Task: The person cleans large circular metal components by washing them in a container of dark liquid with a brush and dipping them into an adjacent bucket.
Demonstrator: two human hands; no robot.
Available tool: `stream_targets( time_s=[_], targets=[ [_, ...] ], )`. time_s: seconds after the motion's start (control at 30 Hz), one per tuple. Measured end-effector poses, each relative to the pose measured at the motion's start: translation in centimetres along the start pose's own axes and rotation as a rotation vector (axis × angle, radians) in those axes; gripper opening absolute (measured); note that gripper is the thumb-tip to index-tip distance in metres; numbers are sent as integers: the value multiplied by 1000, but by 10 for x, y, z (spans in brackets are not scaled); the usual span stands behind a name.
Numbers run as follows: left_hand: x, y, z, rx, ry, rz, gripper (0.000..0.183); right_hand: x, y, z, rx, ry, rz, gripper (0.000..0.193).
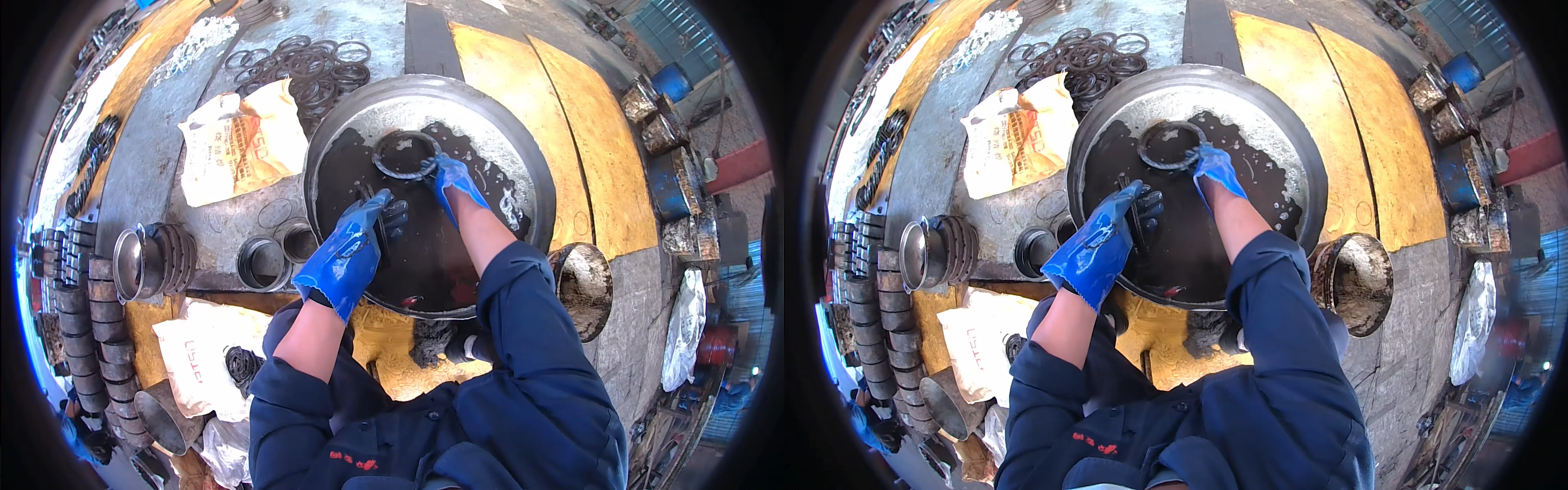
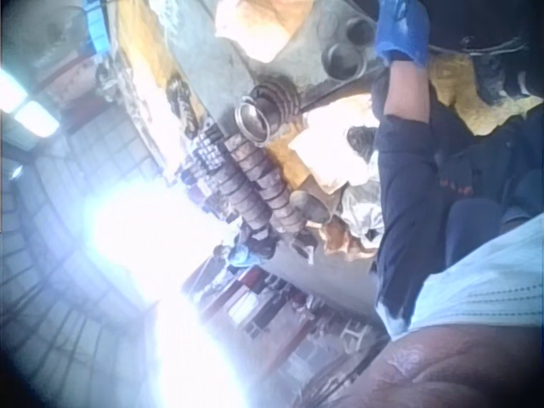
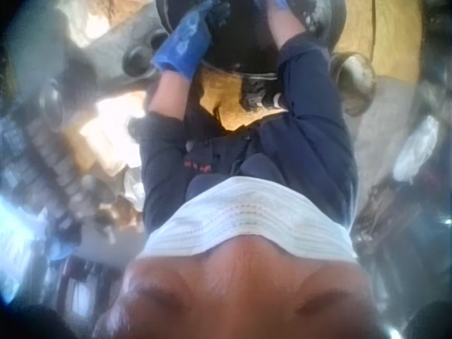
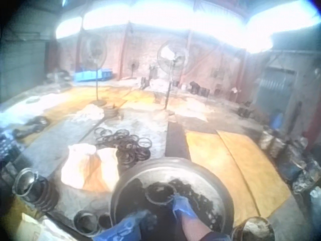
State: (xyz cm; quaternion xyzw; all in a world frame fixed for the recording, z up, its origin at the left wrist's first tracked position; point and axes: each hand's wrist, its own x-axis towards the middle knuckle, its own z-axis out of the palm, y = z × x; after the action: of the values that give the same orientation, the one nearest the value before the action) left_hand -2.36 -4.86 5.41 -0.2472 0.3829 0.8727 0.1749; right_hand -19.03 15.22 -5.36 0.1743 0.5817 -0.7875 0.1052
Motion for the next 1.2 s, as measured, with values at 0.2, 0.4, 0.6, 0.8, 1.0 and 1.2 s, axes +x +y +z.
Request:
stream_targets(
  time_s=[0.2,0.4,0.6,0.8,1.0,1.2],
  targets=[
    [-5,1,-22,5,-78,89,19,-24,-21,32,-1069,-173,-324,50],
    [-23,13,-7,334,-108,192,21,-104,-64,3,-1469,-625,-108,58],
    [-38,17,-12,900,178,436,24,-199,-27,38,-2146,-1179,14,49],
    [-35,9,-3,546,-110,264,20,-202,48,-8,-1945,-739,-272,39],
    [-33,-1,2,658,-205,143,15,-187,-16,-43,-1915,-513,-127,39],
    [0,-41,16,417,-322,-18,25,-168,-66,-108,-1058,-54,-96,44]
  ],
)
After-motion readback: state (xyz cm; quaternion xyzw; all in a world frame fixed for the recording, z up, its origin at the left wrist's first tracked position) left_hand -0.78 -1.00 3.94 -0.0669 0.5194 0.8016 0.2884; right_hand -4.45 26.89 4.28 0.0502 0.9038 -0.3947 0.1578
